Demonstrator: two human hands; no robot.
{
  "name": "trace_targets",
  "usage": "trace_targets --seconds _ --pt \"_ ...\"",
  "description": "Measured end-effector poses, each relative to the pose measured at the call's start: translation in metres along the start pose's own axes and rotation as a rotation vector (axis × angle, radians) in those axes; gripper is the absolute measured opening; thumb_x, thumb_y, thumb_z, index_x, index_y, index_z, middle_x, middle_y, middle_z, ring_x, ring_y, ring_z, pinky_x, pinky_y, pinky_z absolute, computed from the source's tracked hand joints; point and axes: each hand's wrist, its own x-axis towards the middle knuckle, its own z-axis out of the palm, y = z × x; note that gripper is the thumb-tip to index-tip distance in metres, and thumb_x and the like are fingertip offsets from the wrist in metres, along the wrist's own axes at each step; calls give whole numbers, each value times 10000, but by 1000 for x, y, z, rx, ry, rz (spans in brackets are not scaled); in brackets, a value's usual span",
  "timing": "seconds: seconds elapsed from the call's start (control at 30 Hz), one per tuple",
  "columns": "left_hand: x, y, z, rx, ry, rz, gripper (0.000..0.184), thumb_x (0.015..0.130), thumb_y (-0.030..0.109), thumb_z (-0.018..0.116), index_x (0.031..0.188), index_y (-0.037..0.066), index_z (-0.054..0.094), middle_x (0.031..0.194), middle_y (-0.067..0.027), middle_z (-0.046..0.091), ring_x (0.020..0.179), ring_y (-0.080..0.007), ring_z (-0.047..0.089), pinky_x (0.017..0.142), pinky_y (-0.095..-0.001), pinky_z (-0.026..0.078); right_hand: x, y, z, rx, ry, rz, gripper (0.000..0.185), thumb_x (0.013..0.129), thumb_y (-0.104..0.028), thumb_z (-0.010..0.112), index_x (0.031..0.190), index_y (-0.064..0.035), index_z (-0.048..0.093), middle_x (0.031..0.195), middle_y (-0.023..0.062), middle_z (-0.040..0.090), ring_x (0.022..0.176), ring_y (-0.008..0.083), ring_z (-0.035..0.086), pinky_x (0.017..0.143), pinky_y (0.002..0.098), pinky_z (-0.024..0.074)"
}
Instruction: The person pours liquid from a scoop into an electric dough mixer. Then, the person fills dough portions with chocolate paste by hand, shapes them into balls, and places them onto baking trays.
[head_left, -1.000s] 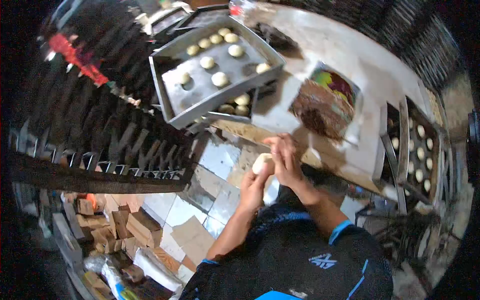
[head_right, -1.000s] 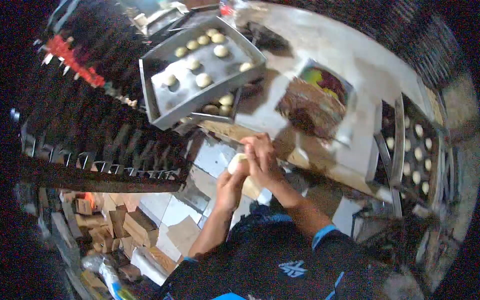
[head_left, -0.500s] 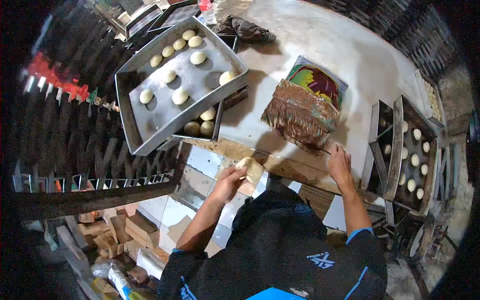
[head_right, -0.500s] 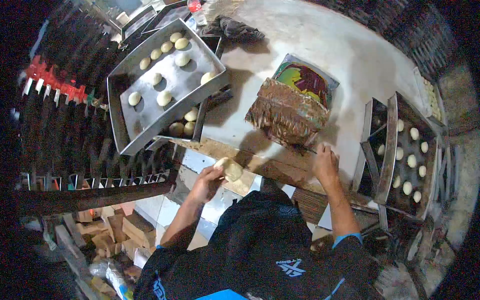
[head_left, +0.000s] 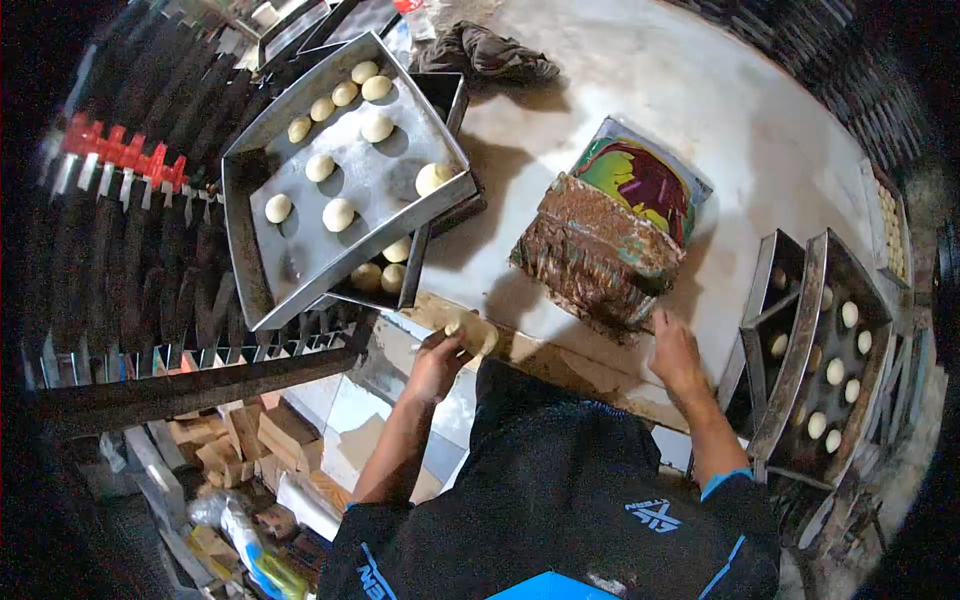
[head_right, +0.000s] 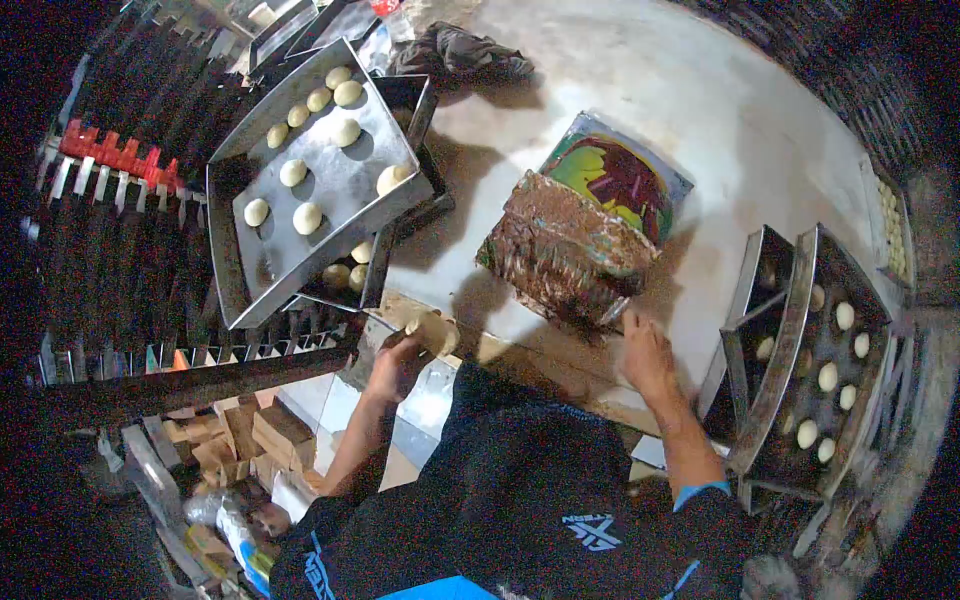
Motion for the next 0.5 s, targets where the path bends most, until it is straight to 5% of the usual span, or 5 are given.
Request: trace_targets --seconds 0.17,0.3,0.5 --pt "1 -4 2 3 26 -16 418 945 110 515 1325 -56 457 1322 -145 536 1193 -270 546 1007 -422 454 7 -50 -49 37 -197 -64 267 815 -45 525 1080 -22 508 842 220 630 729 433 640 659 497 530" --pt "11 -5 2 -4 -7 21 432 954 158 526 1332 -42 460 1332 -141 539 1202 -255 543 1018 -422 440 55 -63 -23 279 148 -301 274 844 -65 512 1103 -28 594 849 206 612 753 423 625 648 481 520" --pt "5 13 25 -6 -22 66 472 948 195 536 1331 -68 455 1321 -158 545 1222 -281 526 1041 -427 409 103 -88 15 190 132 -316 325 811 -46 516 1122 -18 606 931 219 631 793 402 658 714 469 547"
